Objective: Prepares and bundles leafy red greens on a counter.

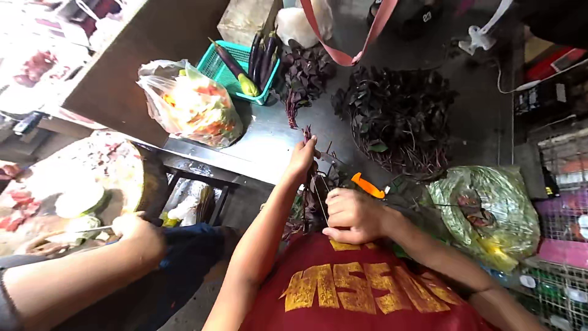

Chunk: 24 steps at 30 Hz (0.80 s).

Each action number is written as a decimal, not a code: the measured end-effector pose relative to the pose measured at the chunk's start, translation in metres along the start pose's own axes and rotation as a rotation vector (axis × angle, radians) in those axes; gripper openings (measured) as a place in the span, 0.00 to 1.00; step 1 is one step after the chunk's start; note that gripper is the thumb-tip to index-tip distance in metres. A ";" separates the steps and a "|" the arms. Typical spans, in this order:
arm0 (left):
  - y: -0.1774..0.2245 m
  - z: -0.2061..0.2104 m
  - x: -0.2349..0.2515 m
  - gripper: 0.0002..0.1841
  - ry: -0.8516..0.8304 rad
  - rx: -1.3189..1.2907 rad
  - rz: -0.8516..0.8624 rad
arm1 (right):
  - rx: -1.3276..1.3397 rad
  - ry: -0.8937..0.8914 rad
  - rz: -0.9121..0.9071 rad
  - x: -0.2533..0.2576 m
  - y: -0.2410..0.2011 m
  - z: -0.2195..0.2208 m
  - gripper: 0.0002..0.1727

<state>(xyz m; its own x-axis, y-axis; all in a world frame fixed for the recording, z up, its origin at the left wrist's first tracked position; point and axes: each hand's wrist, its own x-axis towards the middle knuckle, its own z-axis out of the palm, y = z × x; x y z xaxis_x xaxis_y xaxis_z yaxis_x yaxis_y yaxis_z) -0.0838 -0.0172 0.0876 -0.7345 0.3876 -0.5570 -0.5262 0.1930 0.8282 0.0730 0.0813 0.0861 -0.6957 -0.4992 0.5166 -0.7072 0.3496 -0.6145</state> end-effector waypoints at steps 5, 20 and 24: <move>-0.024 -0.011 -0.031 0.09 -0.173 0.041 0.497 | 0.978 0.952 0.485 0.008 -0.002 -0.010 0.21; -0.044 0.025 -0.057 0.13 -0.577 0.828 1.028 | 0.277 0.174 0.647 -0.006 0.003 -0.114 0.67; -0.054 0.046 -0.062 0.18 -0.619 1.054 1.203 | 0.381 0.010 0.936 0.007 0.016 -0.110 0.26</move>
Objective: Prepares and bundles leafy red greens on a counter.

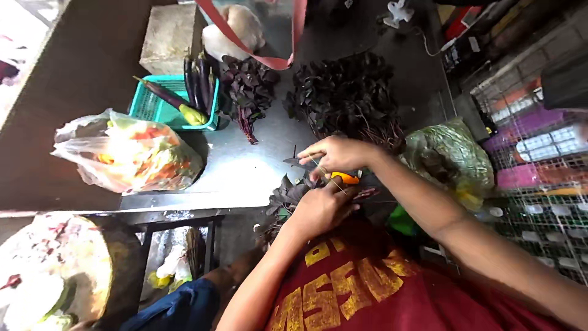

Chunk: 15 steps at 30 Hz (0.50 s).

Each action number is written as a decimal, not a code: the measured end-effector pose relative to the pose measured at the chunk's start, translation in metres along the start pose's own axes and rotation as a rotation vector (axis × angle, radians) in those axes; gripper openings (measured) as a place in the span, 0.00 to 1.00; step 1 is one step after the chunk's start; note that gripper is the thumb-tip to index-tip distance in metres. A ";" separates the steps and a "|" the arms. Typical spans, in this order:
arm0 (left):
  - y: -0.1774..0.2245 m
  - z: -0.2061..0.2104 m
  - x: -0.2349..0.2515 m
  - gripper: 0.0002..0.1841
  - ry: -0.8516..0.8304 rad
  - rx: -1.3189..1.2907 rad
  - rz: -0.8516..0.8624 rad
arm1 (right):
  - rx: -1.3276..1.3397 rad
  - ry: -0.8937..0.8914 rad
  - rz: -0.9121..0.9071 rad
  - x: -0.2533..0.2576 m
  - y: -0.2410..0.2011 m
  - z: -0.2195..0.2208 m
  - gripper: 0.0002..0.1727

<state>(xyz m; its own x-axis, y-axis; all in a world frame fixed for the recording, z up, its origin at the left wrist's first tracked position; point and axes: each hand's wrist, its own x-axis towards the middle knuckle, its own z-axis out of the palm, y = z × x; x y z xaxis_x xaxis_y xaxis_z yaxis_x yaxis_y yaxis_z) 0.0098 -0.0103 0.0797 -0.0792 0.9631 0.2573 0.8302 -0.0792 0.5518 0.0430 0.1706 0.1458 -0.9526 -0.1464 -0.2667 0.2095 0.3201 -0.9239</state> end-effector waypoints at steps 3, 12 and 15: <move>-0.021 -0.018 -0.019 0.14 0.245 -0.397 -0.133 | 0.610 0.339 -0.146 0.003 0.049 0.036 0.34; -0.046 -0.025 -0.026 0.08 0.001 -0.098 -0.074 | -0.292 0.106 -0.146 -0.010 0.008 0.011 0.55; -0.055 -0.027 -0.028 0.14 -0.042 -0.630 0.005 | 0.371 0.289 -0.290 -0.003 0.040 0.027 0.19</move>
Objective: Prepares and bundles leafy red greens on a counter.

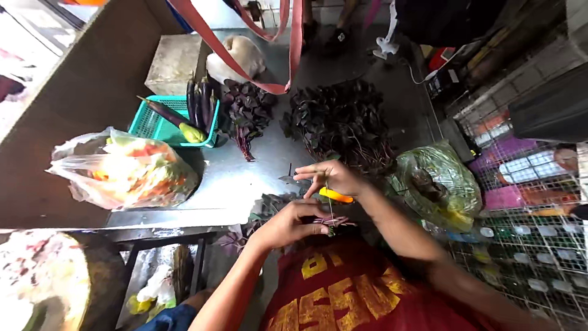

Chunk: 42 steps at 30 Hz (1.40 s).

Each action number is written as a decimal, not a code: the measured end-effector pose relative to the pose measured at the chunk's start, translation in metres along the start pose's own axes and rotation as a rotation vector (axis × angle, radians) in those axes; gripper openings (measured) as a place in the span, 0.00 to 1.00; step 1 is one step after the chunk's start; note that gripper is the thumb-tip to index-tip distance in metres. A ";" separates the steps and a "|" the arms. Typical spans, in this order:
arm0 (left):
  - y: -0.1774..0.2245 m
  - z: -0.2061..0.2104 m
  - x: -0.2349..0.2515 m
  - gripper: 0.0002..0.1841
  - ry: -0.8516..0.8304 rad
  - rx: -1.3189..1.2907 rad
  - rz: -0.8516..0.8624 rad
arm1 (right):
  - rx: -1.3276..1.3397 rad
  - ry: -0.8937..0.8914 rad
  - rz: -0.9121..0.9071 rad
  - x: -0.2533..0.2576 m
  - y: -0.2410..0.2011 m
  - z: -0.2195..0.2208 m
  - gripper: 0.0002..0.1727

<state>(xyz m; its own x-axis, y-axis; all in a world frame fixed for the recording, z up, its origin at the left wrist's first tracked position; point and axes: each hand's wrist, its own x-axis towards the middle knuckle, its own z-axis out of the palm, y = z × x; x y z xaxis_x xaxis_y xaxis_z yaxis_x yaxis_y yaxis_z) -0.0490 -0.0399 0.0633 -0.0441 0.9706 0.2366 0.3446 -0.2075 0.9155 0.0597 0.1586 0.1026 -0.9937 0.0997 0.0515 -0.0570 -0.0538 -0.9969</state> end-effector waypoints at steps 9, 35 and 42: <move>0.001 -0.003 0.036 0.14 0.420 0.112 -0.179 | -0.600 0.212 -0.255 -0.008 -0.003 -0.009 0.39; -0.026 -0.024 0.073 0.32 -0.072 -0.353 -0.372 | -0.585 0.256 -0.108 -0.038 0.005 -0.017 0.14; 0.008 -0.015 0.088 0.55 -0.390 -0.066 -0.438 | -0.577 -0.096 0.381 -0.048 -0.025 -0.021 0.17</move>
<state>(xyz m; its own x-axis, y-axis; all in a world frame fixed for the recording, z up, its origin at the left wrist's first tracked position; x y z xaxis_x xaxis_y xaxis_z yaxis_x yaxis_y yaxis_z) -0.0643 0.0424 0.0965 0.1830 0.9382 -0.2938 0.3121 0.2280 0.9223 0.1104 0.1764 0.1236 -0.9398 0.0890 -0.3299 0.3315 0.4719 -0.8170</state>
